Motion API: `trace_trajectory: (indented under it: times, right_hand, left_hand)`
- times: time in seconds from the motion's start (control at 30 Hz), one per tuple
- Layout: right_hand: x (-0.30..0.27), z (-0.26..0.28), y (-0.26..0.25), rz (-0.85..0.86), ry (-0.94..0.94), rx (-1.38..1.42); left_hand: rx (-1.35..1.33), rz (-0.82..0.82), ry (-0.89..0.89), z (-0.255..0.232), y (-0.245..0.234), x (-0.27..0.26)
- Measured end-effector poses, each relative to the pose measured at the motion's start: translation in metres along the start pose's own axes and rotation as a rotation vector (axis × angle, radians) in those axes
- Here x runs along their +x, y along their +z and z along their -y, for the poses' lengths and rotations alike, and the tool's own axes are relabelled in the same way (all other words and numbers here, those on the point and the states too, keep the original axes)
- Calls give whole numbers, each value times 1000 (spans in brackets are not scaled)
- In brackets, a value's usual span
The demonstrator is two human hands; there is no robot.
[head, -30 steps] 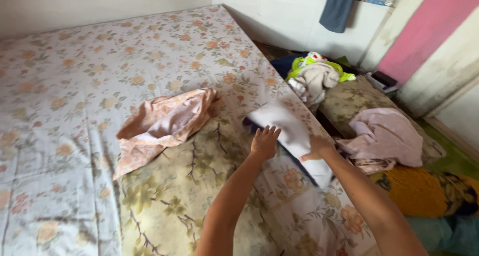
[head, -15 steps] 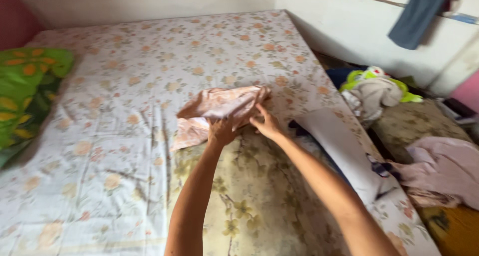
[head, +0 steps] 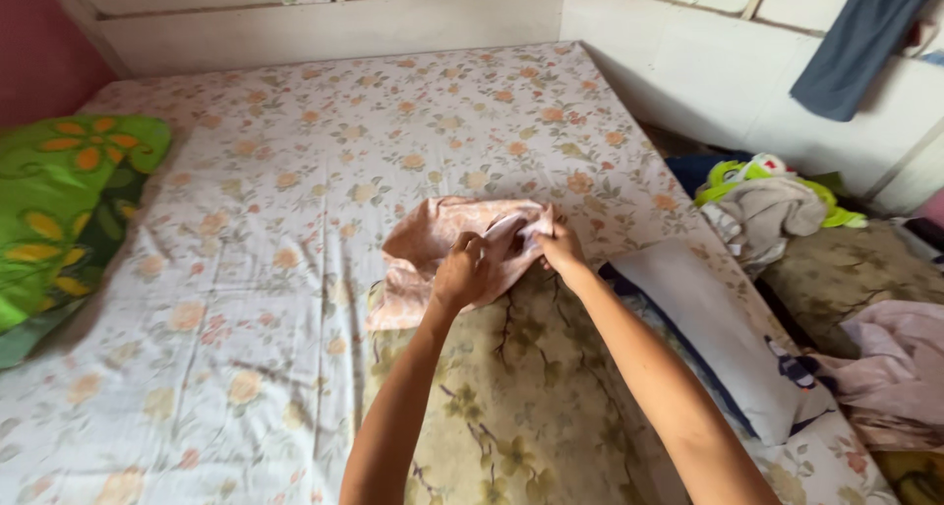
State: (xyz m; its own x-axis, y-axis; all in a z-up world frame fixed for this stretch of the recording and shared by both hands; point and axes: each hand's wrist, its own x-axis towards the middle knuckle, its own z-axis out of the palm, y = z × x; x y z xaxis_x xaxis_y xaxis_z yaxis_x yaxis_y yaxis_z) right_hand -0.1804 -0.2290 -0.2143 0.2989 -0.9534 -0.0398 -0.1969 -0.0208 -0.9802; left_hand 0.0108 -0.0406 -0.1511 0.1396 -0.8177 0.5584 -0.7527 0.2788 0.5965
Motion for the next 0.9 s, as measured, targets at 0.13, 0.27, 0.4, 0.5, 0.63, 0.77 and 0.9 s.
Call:
trace_trajectory:
  times: [0.13,0.27,0.4,0.5,0.63,0.77,0.9]
  right_hand:
    - [-7,-26,-33,148,-173,97]
    - [-10,-56,-46,-223,110,-1]
    - [-24,-81,-43,-260,270,-335]
    - [-33,-71,-35,-144,238,-267]
    - [-82,-9,-24,-34,100,-219]
    - [-129,63,-14,-2,135,-377]
    - [-157,93,-3,79,-232,-246]
  left_hand:
    - [145,-114,181,-11,31,27]
    - [135,58,1,-18,59,49]
    - [191,61,7,1,93,67]
    - [115,187,-17,18,109,82]
    - [-126,330,19,11,92,109]
    - [-83,15,170,26,54,121]
    - [384,-303,283,29,14,124]
